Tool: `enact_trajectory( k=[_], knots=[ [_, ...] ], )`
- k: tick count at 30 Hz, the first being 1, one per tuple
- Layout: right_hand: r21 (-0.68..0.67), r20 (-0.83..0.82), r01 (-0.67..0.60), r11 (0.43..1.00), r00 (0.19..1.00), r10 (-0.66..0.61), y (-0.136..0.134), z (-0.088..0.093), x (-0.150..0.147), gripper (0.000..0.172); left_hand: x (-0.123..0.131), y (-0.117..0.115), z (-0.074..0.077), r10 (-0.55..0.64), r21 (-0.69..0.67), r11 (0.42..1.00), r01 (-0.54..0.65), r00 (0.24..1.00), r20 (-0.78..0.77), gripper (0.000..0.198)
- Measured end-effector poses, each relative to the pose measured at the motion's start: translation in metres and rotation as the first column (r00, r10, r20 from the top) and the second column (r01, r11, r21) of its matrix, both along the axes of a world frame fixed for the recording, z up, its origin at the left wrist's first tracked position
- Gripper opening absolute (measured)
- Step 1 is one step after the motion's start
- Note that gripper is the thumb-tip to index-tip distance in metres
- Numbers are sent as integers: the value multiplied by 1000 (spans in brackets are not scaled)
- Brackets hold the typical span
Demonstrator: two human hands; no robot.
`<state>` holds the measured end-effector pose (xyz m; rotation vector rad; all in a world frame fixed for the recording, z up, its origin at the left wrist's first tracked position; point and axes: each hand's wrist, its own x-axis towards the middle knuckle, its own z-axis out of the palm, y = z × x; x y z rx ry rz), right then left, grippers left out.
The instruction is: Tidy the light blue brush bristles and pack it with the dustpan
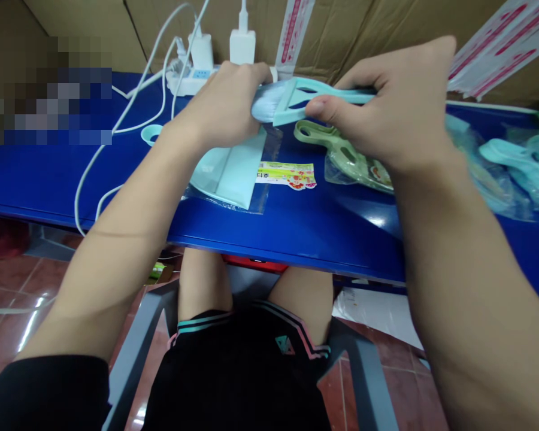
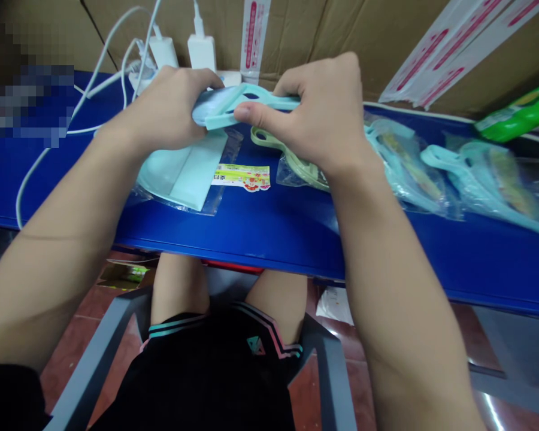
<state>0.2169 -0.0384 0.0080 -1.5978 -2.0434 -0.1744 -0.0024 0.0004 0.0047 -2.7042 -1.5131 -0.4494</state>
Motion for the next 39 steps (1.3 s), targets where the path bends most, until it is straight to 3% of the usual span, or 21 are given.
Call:
enact_trajectory(
  k=[9,15,19,25,30,39],
  knots=[
    [28,13,-2,1000,1000,1,0,-1,-1,126,-1,0,0,26,-12,1000,-26,1000,-8,73],
    [13,39,-20,1000,999,19,1,-1,2,119,-1,-1,1,36,-13,999,-36,999,-19,76],
    [23,38,13,1000,999,-14,0,0,0,131,-1,-1,1,24,0,1000,-24,999,-28,73],
    [17,60,14,1000,998,-14,2,-3,4,115,-2,1,0,21,-32,999,-20,999,45,74],
    [41,50,-15,999,999,13,3,-3,4,118,-2,1,0,31,-40,999,-29,998,52,74],
    [6,32,17,1000,999,-18,1,-2,0,104,-1,-1,1,33,-28,999,-33,999,18,75]
  ],
)
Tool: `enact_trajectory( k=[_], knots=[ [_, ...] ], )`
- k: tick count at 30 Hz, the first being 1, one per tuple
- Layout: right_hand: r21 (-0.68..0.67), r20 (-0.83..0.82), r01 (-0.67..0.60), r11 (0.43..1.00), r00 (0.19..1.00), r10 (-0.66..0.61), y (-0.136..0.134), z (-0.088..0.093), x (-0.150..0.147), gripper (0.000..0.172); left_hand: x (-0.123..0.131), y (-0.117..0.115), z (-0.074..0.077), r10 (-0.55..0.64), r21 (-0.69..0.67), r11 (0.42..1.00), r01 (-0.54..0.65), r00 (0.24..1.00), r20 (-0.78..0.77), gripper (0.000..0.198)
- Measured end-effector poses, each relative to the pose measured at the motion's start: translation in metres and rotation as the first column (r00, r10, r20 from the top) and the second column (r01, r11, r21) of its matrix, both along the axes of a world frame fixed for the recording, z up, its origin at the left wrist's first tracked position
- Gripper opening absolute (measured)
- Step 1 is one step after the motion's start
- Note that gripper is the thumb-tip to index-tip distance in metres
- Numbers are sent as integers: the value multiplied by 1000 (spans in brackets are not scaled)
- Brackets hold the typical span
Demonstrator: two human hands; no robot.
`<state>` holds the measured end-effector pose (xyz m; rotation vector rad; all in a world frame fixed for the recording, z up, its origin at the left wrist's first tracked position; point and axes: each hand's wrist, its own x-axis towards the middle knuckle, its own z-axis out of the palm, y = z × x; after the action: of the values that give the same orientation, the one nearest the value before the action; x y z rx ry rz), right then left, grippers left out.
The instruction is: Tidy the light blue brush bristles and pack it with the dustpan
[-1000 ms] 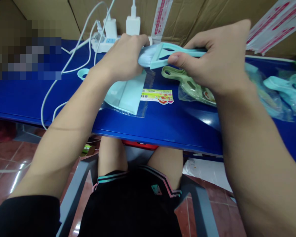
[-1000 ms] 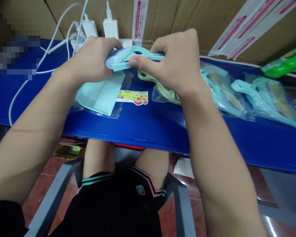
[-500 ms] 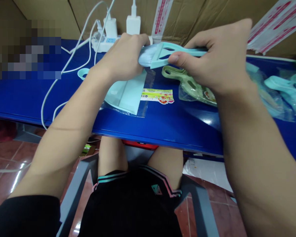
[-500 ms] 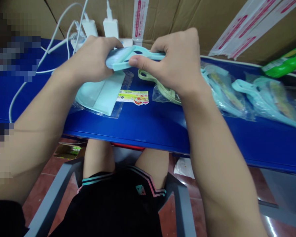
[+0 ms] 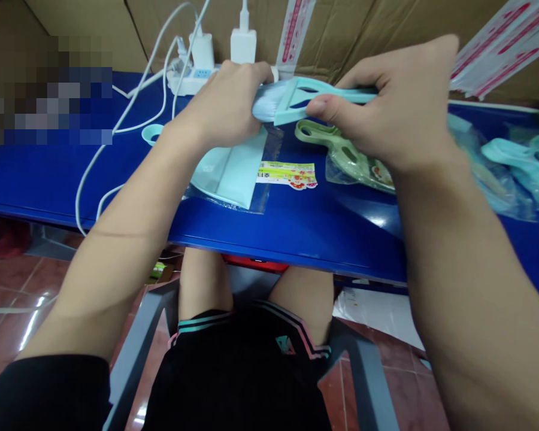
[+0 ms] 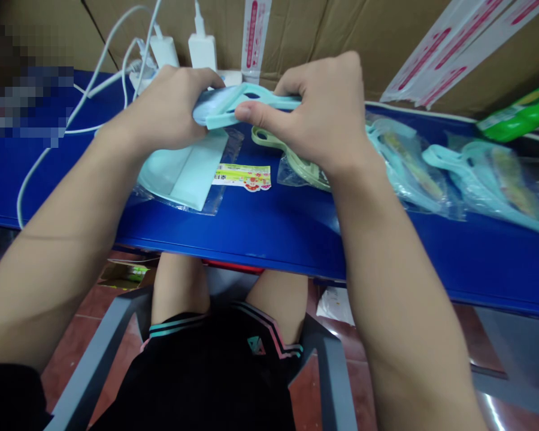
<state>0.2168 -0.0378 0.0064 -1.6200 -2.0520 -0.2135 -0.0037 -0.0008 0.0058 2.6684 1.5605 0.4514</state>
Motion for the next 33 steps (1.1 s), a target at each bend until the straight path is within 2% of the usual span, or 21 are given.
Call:
enact_trajectory(
  k=[5,11,18,27,33],
  knots=[
    [-15,-11,6,1000,1000,-6,-2,2,-1,104,1,0,0,12,-1,1000,-12,1000,-22,76],
    [-33,10,35,999,999,-35,-3,4,-5,116,1,-1,0,2,15,1000,-1,999,-46,73],
    [7,-25,-17,1000,1000,17,0,0,0,124,1,-3,2,-29,18,999,30,999,-43,62],
    [-14,-43,-42,999,998,42,3,0,3,94,-1,-3,1,-59,34,998,59,998,-22,60],
    [11,-50,-35,999,998,35,3,1,3,92,-1,-3,0,-63,41,997,64,998,-16,61]
  ],
)
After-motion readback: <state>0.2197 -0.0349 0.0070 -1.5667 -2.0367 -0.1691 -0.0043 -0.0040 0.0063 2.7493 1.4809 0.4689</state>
